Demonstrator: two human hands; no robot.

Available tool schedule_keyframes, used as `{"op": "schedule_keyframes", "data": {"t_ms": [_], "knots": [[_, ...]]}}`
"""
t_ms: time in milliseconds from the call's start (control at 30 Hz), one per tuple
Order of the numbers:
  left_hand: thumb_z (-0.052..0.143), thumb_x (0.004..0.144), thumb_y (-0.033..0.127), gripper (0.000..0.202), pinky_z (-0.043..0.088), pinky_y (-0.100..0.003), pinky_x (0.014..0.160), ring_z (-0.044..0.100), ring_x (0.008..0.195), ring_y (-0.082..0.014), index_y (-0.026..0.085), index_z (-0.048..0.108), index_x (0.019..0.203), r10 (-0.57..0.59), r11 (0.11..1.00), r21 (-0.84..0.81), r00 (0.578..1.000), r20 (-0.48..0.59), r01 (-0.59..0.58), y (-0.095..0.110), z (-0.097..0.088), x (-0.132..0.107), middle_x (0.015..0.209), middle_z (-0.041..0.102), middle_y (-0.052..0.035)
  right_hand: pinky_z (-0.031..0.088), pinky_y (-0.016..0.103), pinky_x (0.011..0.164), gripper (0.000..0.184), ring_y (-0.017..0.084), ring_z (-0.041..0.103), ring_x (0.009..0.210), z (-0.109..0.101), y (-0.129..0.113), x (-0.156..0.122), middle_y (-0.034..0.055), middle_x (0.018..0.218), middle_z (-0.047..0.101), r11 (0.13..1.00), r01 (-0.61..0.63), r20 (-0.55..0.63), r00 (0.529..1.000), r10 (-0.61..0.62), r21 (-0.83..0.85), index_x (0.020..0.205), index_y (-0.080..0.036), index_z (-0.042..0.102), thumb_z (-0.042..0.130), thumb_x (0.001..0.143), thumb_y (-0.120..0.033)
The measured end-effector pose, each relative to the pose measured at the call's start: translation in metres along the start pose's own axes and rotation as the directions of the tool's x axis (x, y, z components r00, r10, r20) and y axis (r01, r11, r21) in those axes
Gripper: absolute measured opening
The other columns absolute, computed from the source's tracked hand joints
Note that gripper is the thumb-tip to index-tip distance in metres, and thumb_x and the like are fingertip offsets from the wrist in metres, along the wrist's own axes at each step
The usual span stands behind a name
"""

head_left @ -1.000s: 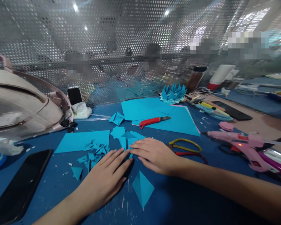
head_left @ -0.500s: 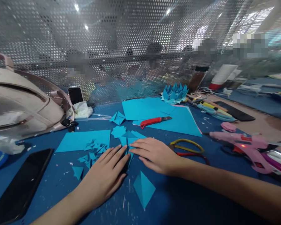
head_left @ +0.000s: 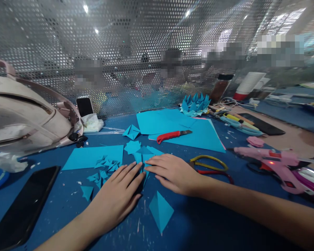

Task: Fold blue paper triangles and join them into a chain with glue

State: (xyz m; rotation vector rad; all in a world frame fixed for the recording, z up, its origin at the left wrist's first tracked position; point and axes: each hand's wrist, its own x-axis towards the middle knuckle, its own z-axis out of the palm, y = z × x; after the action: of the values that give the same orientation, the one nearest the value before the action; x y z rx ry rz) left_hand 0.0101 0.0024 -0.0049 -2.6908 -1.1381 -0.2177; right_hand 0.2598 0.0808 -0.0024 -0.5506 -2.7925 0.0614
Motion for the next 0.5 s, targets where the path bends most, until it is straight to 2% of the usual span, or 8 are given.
{"op": "schedule_keyframes", "data": {"t_ms": [367, 500], "knots": [[0.043, 0.1, 0.026, 0.045, 0.044, -0.052, 0.108, 0.038, 0.142, -0.0305, 0.018, 0.042, 0.145, 0.004, 1.0, 0.012, 1.0, 0.0, -0.004, -0.0007, -0.0006, 0.0011, 0.156, 0.037, -0.0132, 0.043, 0.044, 0.104, 0.038, 0.024, 0.054, 0.125, -0.0004, -0.0006, 0.0003, 0.0107, 0.134, 0.062, 1.0, -0.001, -0.008, 1.0, 0.001, -0.006, 0.131, -0.016, 0.06, 0.044, 0.098, -0.022], [0.043, 0.099, 0.024, 0.045, 0.042, -0.053, 0.109, 0.035, 0.144, -0.0304, 0.017, 0.042, 0.144, 0.01, 0.999, 0.035, 1.0, -0.02, -0.009, -0.0022, -0.0026, 0.0051, 0.157, 0.035, -0.0118, 0.039, 0.044, 0.109, 0.04, 0.024, 0.049, 0.13, -0.0012, -0.001, 0.0017, 0.0095, 0.137, 0.06, 1.0, 0.009, 0.036, 0.999, -0.009, -0.01, 0.135, -0.015, 0.056, 0.042, 0.099, -0.025]]}}
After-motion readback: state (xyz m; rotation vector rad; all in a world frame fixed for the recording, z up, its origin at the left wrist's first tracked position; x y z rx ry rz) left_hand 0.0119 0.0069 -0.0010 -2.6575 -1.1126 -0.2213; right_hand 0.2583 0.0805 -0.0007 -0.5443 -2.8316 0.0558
